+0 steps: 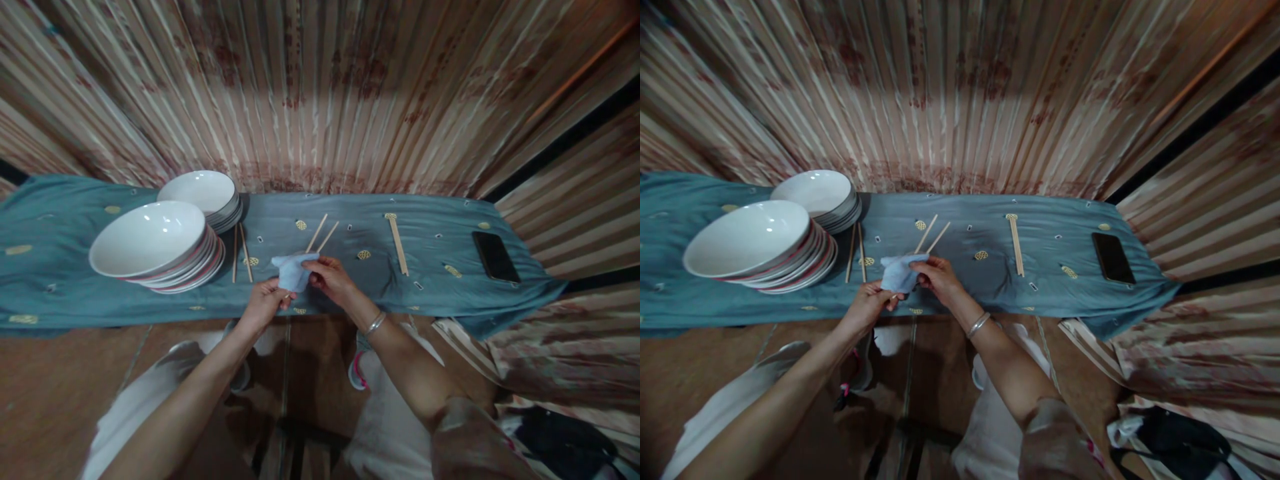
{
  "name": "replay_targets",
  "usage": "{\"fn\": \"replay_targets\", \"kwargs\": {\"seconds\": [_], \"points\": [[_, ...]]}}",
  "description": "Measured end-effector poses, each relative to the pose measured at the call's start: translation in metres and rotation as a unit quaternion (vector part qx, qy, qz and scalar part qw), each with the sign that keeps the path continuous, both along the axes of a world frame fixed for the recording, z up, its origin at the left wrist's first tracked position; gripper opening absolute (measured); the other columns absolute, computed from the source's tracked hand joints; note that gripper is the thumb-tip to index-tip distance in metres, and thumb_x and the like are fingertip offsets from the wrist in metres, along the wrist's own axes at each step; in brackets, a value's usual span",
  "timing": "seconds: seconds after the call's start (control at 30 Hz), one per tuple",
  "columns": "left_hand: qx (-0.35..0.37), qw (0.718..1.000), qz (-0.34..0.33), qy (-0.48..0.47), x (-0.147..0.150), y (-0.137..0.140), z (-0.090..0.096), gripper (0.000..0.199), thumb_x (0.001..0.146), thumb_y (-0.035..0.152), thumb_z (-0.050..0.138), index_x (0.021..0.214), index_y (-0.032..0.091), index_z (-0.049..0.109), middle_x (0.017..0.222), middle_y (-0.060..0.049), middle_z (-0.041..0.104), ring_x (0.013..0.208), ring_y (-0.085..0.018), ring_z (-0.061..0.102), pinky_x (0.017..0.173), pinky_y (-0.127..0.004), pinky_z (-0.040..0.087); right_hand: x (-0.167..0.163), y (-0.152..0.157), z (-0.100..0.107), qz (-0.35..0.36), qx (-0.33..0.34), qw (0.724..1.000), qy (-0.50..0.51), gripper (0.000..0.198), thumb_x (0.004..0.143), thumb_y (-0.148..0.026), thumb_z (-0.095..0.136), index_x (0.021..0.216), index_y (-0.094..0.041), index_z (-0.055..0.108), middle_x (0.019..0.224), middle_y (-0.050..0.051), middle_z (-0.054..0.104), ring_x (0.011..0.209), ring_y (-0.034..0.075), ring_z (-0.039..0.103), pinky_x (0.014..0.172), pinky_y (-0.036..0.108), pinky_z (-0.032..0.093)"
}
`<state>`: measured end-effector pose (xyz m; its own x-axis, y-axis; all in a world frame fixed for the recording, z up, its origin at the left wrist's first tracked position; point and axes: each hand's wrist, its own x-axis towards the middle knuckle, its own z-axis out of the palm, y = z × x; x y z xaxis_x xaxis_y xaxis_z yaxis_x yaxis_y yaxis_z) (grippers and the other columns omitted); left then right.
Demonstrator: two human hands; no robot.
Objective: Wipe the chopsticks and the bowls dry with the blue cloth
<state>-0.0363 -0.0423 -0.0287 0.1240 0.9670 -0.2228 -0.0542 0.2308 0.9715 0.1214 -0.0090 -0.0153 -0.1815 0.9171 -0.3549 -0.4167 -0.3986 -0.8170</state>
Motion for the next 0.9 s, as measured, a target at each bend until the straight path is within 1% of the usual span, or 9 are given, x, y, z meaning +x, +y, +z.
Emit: {"fn": "replay_targets", "kwargs": {"seconds": [0.2, 0.27, 0.33, 0.43, 0.5, 0.63, 0.77, 0.9], "points": [[-0.004, 1.0, -0.009, -0.018, 0.003, 0.0, -0.004, 0.019, 0.059, 0.031, 0.067, 0.049, 0.016, 0.061, 0.038, 0.003, 0.048, 0.039, -0.006, 0.035, 0.048, -0.023, 0.026, -0.001, -0.003, 0.0, 0.005, 0.003, 1.0, -0.007, 0.023, 0.048, -0.029, 0.082, 0.062, -0.017, 0.067, 0.044, -0.008, 0.052, 0.04, 0.004, 0.039, 0.041, 0.02, 0.025], [-0.01, 0.999, -0.025, -0.037, 0.005, 0.0, -0.002, 0.023, 0.061, 0.034, 0.069, 0.049, 0.016, 0.061, 0.038, 0.004, 0.046, 0.039, -0.006, 0.034, 0.048, -0.023, 0.024, 0.004, -0.001, 0.002, 0.004, 0.006, 1.0, -0.005, 0.024, 0.048, -0.029, 0.082, 0.063, -0.017, 0.067, 0.045, -0.008, 0.052, 0.041, 0.004, 0.039, 0.04, 0.02, 0.025], [-0.014, 0.997, -0.042, -0.055, 0.007, -0.002, 0.0, 0.028, 0.063, 0.039, 0.071, 0.054, 0.015, 0.063, 0.041, 0.004, 0.047, 0.039, -0.005, 0.033, 0.047, -0.023, 0.023, 0.009, 0.002, 0.005, -0.001, 0.013, 1.0, 0.004, 0.025, 0.048, -0.029, 0.083, 0.063, -0.016, 0.067, 0.045, -0.008, 0.052, 0.041, 0.004, 0.039, 0.04, 0.019, 0.025], [-0.032, 0.996, -0.055, -0.063, 0.008, -0.004, 0.003, 0.034, 0.064, 0.047, 0.074, 0.067, 0.013, 0.069, 0.052, 0.003, 0.054, 0.04, -0.004, 0.032, 0.046, -0.023, 0.021, 0.018, 0.008, 0.009, -0.022, 0.03, 0.999, 0.02, 0.027, 0.047, -0.028, 0.084, 0.062, -0.016, 0.066, 0.046, -0.008, 0.052, 0.042, 0.003, 0.039, 0.039, 0.019, 0.022], [-0.046, 0.995, -0.066, -0.057, 0.01, -0.005, 0.004, 0.039, 0.063, 0.05, 0.075, 0.073, 0.012, 0.071, 0.054, 0.003, 0.054, 0.04, -0.004, 0.033, 0.045, -0.023, 0.02, 0.024, 0.012, 0.011, -0.045, 0.034, 0.998, 0.028, 0.028, 0.046, -0.027, 0.084, 0.061, -0.016, 0.064, 0.046, -0.008, 0.051, 0.041, 0.002, 0.038, 0.038, 0.018, 0.021], [-0.056, 0.993, -0.098, -0.044, 0.012, -0.008, 0.003, 0.043, 0.063, 0.055, 0.074, 0.074, 0.014, 0.071, 0.051, 0.005, 0.051, 0.04, -0.005, 0.033, 0.044, -0.023, 0.019, 0.038, 0.02, 0.015, -0.09, 0.031, 0.995, 0.033, 0.03, 0.044, -0.025, 0.085, 0.064, -0.016, 0.064, 0.048, -0.009, 0.052, 0.041, 0.001, 0.037, 0.039, 0.017, 0.024], [-0.063, 0.991, -0.114, -0.043, 0.014, -0.011, 0.002, 0.044, 0.064, 0.057, 0.073, 0.073, 0.014, 0.07, 0.05, 0.005, 0.05, 0.039, -0.005, 0.031, 0.043, -0.024, 0.017, 0.051, 0.025, 0.017, -0.111, 0.038, 0.993, 0.034, 0.029, 0.048, -0.024, 0.084, 0.065, -0.016, 0.062, 0.051, -0.009, 0.051, 0.043, 0.001, 0.038, 0.039, 0.017, 0.024], [-0.068, 0.988, -0.126, -0.049, 0.014, -0.013, 0.002, 0.043, 0.065, 0.056, 0.072, 0.073, 0.014, 0.07, 0.051, 0.005, 0.05, 0.038, -0.004, 0.03, 0.042, -0.024, 0.017, 0.055, 0.026, 0.017, -0.121, 0.038, 0.991, 0.032, 0.028, 0.05, -0.024, 0.083, 0.066, -0.016, 0.061, 0.052, -0.009, 0.05, 0.043, 0.001, 0.037, 0.038, 0.017, 0.023]]}}
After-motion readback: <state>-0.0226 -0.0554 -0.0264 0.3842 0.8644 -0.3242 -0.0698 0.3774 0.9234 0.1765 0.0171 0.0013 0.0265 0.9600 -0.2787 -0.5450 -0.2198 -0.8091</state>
